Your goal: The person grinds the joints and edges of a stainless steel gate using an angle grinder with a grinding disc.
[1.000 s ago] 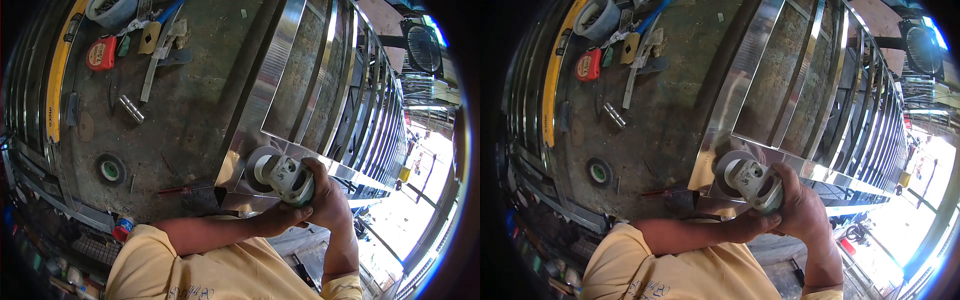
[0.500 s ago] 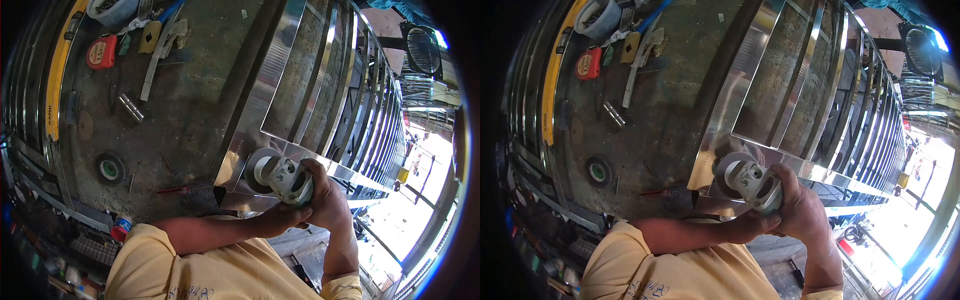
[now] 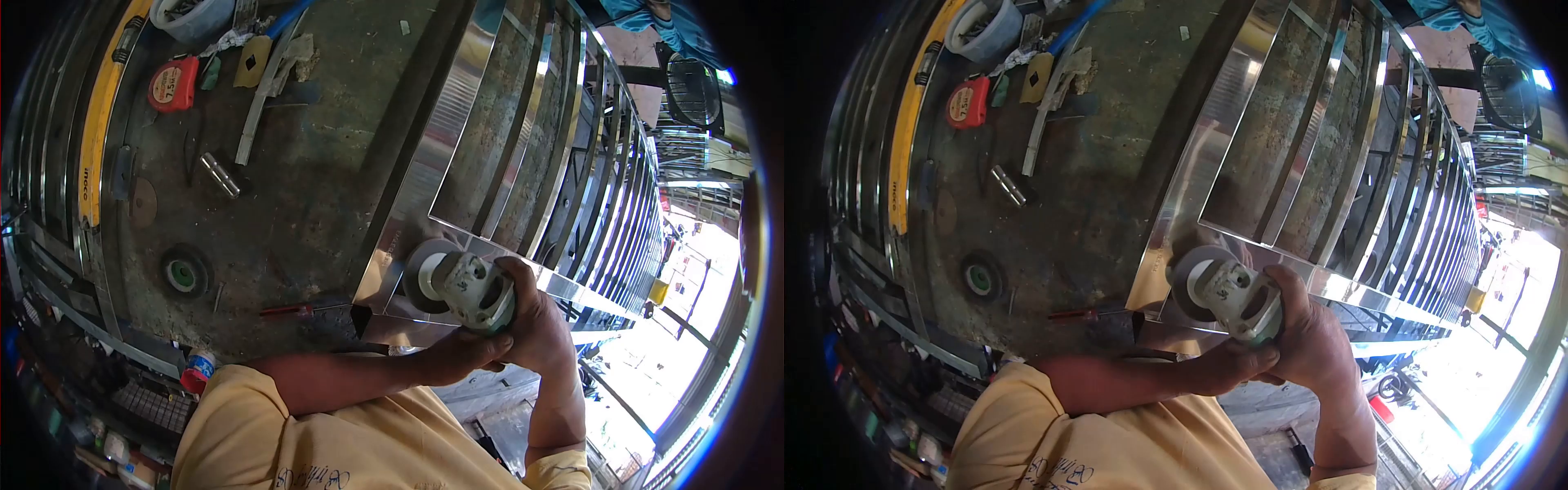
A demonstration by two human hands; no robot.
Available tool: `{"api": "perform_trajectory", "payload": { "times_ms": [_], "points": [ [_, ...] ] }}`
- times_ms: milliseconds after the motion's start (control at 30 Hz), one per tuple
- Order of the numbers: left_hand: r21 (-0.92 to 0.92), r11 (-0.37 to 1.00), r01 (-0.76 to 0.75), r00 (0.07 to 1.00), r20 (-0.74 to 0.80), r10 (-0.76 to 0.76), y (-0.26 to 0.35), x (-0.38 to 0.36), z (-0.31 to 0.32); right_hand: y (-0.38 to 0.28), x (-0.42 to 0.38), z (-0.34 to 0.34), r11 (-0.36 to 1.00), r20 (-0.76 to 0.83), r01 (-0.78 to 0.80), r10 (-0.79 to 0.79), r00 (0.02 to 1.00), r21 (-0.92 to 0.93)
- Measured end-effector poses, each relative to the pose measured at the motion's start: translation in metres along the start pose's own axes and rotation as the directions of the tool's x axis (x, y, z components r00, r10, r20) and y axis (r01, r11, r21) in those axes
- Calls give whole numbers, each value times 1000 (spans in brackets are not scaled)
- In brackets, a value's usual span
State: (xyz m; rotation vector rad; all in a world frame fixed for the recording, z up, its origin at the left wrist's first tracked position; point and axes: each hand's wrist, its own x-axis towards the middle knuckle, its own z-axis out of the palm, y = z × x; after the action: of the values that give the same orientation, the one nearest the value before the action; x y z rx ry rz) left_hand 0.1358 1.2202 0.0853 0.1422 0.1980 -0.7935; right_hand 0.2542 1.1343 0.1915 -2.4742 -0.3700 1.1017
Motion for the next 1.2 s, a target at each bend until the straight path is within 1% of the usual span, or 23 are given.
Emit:
{"api": "perform_trajectory", "payload": {
  "times_ms": [100,200,300,333,433,533,633,733,833,867,967,1067,1167,1200],
  "points": [
    [-52,998,-21,1000,-3,21,-7,1,0,2,-3,1,1000,1,12,-12,1000,-7],
    [2,1000,-29,999,18,29,8,3,0,-10,5,-4,999,-35,-38,36,999,-37],
    [2,999,-44,999,13,44,9,12,-9,2,17,-4,997,-61,61,-63,996,-37],
    [-13,998,-63,998,25,63,10,13,-11,2,18,-2,998,-75,65,-66,995,-14],
    [-1,1000,-3,1000,7,3,6,9,-7,-5,11,-2,998,-71,49,-51,996,-27],
    [-7,1000,28,1000,13,-28,-2,1,-3,7,-1,3,1000,3,3,-3,1000,8],
    [15,999,33,998,60,-34,-9,1,-7,4,-7,3,999,-2,-32,32,999,-41],
    [-10,1000,23,1000,6,-23,-7,4,-4,8,-2,1,999,3,8,-8,1000,-43],
    [25,1000,-9,998,55,7,11,7,-5,-3,9,-3,996,-110,74,-79,991,-47],
    [12,999,-30,998,53,29,17,7,-2,-3,10,-4,998,-89,31,-35,995,-49],
    [33,999,31,998,53,-33,7,8,-8,-5,9,-2,999,-76,22,-24,997,-24],
    [0,1000,22,999,28,-22,-3,1,-1,8,-4,2,999,-19,37,-37,999,-3],
    [16,1000,10,1000,8,-10,-6,1,0,8,-7,2,999,-14,38,-38,999,4],
    [19,1000,15,1000,19,-15,-6,2,-1,5,-7,1,1000,-14,15,-15,1000,1]
  ]
}}
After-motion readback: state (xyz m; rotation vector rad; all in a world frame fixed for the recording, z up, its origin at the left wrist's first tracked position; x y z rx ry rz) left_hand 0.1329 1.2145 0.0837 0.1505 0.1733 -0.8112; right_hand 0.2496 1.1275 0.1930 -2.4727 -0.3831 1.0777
